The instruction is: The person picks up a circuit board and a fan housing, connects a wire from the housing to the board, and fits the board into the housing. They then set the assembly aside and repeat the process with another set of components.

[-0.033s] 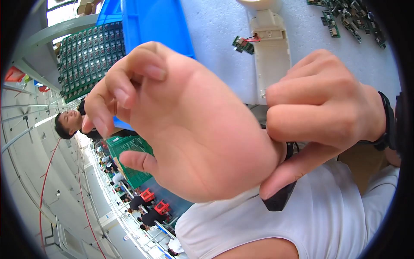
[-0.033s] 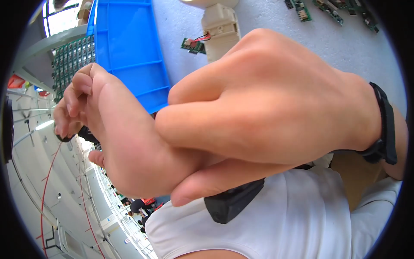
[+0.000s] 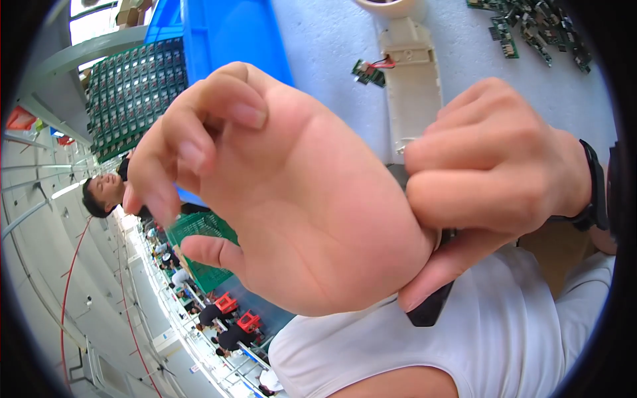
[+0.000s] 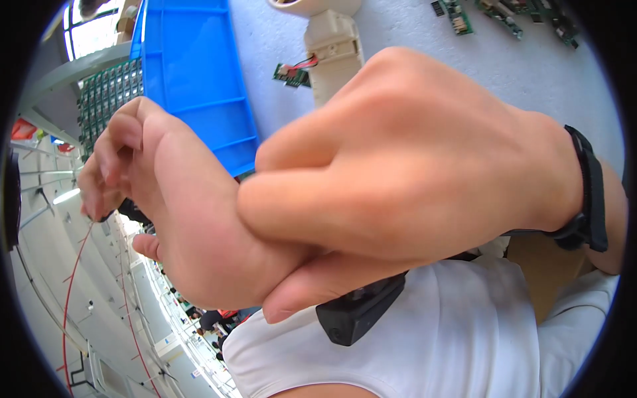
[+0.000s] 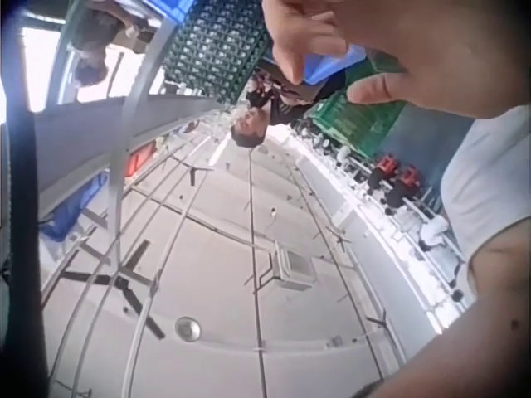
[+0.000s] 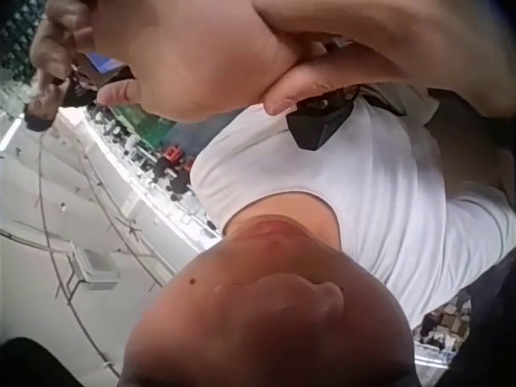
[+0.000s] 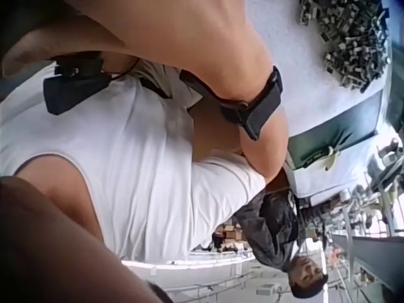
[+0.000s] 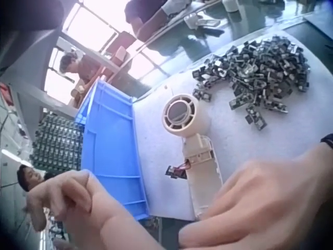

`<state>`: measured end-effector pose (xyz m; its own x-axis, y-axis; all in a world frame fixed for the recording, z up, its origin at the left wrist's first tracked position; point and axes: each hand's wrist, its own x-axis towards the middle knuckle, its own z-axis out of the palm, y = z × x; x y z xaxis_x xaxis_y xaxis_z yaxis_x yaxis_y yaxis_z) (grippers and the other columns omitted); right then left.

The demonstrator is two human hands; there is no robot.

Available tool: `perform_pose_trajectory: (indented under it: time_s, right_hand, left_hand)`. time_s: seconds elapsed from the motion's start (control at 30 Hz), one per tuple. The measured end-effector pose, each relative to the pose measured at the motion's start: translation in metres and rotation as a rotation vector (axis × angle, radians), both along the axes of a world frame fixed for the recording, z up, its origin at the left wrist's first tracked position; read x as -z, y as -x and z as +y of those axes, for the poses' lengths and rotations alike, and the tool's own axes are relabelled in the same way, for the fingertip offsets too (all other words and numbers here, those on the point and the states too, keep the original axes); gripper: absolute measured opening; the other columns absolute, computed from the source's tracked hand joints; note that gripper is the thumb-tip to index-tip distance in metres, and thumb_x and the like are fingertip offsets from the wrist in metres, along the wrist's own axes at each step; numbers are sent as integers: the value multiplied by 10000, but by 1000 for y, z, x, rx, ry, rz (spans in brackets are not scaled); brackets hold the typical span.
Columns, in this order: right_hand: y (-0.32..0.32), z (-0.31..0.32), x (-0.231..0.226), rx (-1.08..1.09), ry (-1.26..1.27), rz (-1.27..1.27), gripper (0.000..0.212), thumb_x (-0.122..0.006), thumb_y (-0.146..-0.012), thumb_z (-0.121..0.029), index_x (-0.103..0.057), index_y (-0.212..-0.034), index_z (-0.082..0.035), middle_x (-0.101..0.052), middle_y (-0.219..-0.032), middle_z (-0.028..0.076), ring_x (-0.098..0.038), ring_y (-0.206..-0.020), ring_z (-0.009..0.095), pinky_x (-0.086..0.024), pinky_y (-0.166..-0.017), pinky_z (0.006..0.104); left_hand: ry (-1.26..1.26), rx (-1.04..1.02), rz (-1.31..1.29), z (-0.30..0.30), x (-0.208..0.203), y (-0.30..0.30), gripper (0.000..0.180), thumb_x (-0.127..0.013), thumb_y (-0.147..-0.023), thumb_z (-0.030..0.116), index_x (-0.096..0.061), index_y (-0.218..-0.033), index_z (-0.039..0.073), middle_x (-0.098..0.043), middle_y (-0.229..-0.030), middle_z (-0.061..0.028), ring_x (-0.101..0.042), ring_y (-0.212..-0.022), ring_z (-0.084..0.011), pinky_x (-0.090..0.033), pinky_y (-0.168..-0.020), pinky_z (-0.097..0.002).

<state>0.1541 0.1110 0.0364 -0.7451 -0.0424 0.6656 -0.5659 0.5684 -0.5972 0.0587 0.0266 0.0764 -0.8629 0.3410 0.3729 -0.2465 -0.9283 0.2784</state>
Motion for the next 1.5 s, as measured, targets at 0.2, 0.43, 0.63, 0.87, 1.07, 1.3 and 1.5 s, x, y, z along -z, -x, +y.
perform_pose_trajectory:
  time_s: [0.2, 0.43, 0.63, 0.87, 1.07, 1.3, 1.5]
  right_hand:
    - [-4, -21, 20, 53, -24, 50, 362, -762, -880, -353, -533, -729, -117, -408, -657, -12, -426, -459, 135, -319, -399, 284]
    - [-9, -20, 14, -59, 5, -78, 274, -736, -907, -275, -555, -769, -124, -471, -703, -23, -467, -505, 138, -371, -439, 290]
    - [2, -17, 21, -41, 34, -89, 226, -745, -898, -268, -597, -819, -117, -525, -764, -12, -502, -542, 148, -396, -458, 297]
    - [-6, -7, 5, -36, -187, -110, 193, -761, -884, -257, -651, -887, -98, -550, -813, 16, -538, -589, 156, -423, -482, 293]
    - [-14, 4, -12, 1, -172, -198, 171, -777, -877, -234, -681, -917, -98, -634, -922, 18, -602, -676, 129, -438, -508, 271]
    - [23, 52, -29, 524, -198, -208, 472, -783, -873, -247, -633, -1295, -98, -685, -1148, 41, -647, -928, 217, -538, -802, 375]
    - [39, 81, -51, 341, -531, -587, 612, -788, -867, -279, -547, -1414, -147, -671, -1156, 81, -641, -1023, 258, -525, -918, 389]
  left_hand:
    - [-156, 200, 23, -20, -2, 15, 353, -435, -991, 362, -558, -800, 91, -502, -699, 3, -395, -654, -136, -290, -636, -307]
    - [-100, 318, 112, -33, -1, 15, 286, -557, -947, 160, -551, -666, 103, -458, -613, 14, -375, -598, -107, -247, -540, -277]
    - [-100, 235, 208, -38, 4, 23, 271, -582, -940, 123, -567, -670, 104, -465, -601, 13, -381, -555, -104, -263, -523, -275]
    - [-201, 276, 181, -26, 8, 13, 292, -543, -984, 238, -553, -721, 112, -477, -620, 1, -385, -543, -118, -291, -517, -286]
    - [-51, -16, 397, -39, 21, 22, 453, -508, -1019, 452, -585, -771, 81, -521, -633, -33, -435, -515, -156, -340, -475, -314]
    - [275, -161, 605, -56, 59, 23, 522, -479, -943, 535, -540, -708, 73, -453, -589, -22, -384, -513, -151, -263, -506, -314]
    - [341, -203, 833, -58, 72, 22, 557, -467, -925, 552, -588, -730, 44, -493, -580, -42, -412, -475, -174, -296, -473, -324]
